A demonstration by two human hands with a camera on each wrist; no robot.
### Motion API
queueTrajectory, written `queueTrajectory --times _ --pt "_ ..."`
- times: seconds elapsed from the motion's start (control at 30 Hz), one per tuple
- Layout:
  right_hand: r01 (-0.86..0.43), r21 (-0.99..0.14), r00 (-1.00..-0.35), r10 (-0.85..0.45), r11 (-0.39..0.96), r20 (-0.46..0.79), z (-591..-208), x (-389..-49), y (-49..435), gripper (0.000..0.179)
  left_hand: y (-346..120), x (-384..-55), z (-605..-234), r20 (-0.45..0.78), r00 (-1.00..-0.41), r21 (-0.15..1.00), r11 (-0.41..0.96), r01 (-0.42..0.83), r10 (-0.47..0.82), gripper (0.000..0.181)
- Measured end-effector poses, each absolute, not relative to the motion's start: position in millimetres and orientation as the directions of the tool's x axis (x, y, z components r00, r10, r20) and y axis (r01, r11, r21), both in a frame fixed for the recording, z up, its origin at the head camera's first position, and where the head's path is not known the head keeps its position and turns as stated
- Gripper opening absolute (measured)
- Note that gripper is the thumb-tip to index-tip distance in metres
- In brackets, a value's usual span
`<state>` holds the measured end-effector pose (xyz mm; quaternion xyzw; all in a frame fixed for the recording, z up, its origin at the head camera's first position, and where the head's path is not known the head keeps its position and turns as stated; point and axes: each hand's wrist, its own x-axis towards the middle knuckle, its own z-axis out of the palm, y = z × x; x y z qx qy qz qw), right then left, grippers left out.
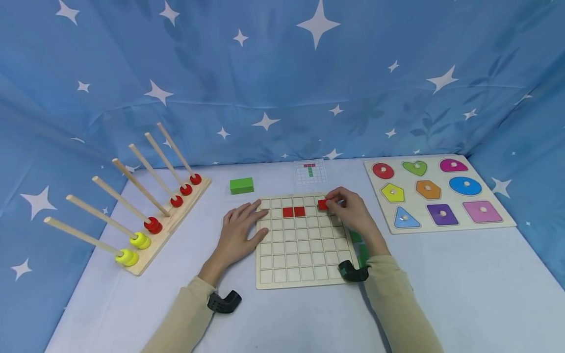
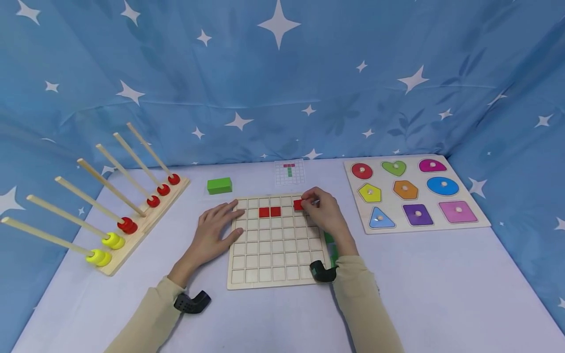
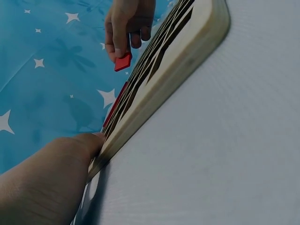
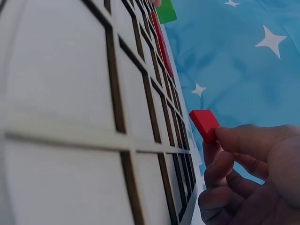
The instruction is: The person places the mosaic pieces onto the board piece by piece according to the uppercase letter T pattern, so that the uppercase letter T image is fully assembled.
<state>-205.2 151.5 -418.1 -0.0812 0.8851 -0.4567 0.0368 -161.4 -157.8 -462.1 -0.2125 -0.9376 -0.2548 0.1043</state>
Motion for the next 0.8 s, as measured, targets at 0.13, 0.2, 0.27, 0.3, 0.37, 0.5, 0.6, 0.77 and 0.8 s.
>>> queueTrajectory --times 0.13,0.2,0.27,0.3,0.37,0.5,0.6,0.77,0.8 --pt "-0.118 -0.823 -0.981 -0.193 0.555 0.011 -418 -203 148 0.016 -159 -162 -462 0.295 -0.889 0.440 0.776 0.451 0.350 0.047" --pt "-0.113 -0.828 -0.980 -0.199 0.549 0.002 -418 -203 145 0.016 -159 -161 -461 0.292 -0.890 0.447 0.773 0.451 0.351 0.046" --pt "-0.117 -0.830 -0.979 -0.205 0.546 0.003 -418 -201 142 0.016 -159 -162 -462 0.291 -0.891 0.461 0.765 0.450 0.349 0.045" --pt "-0.121 -0.828 -0.979 -0.205 0.547 0.007 -418 -201 140 0.015 -159 -162 -462 0.293 -0.892 0.473 0.758 0.449 0.344 0.044" --pt "-0.130 -0.827 -0.979 -0.203 0.547 0.020 -419 -199 135 0.015 -159 -161 -462 0.296 -0.898 0.500 0.748 0.436 0.326 0.041" --pt "-0.134 -0.811 -0.982 -0.186 0.569 0.032 -420 -196 128 0.014 -154 -158 -461 0.307 -0.919 0.584 0.714 0.388 0.248 0.036" --pt "-0.123 -0.799 -0.985 -0.173 0.589 0.024 -421 -194 125 0.015 -147 -154 -461 0.312 -0.932 0.627 0.697 0.347 0.183 0.035" --pt "-0.111 -0.793 -0.988 -0.150 0.600 0.025 -422 -192 122 0.014 -135 -139 -461 0.294 -0.948 0.611 0.738 0.286 0.123 0.037" --pt "-0.112 -0.792 -0.988 -0.152 0.600 0.025 -421 -192 121 0.014 -134 -135 -461 0.291 -0.950 0.604 0.748 0.273 0.112 0.037"
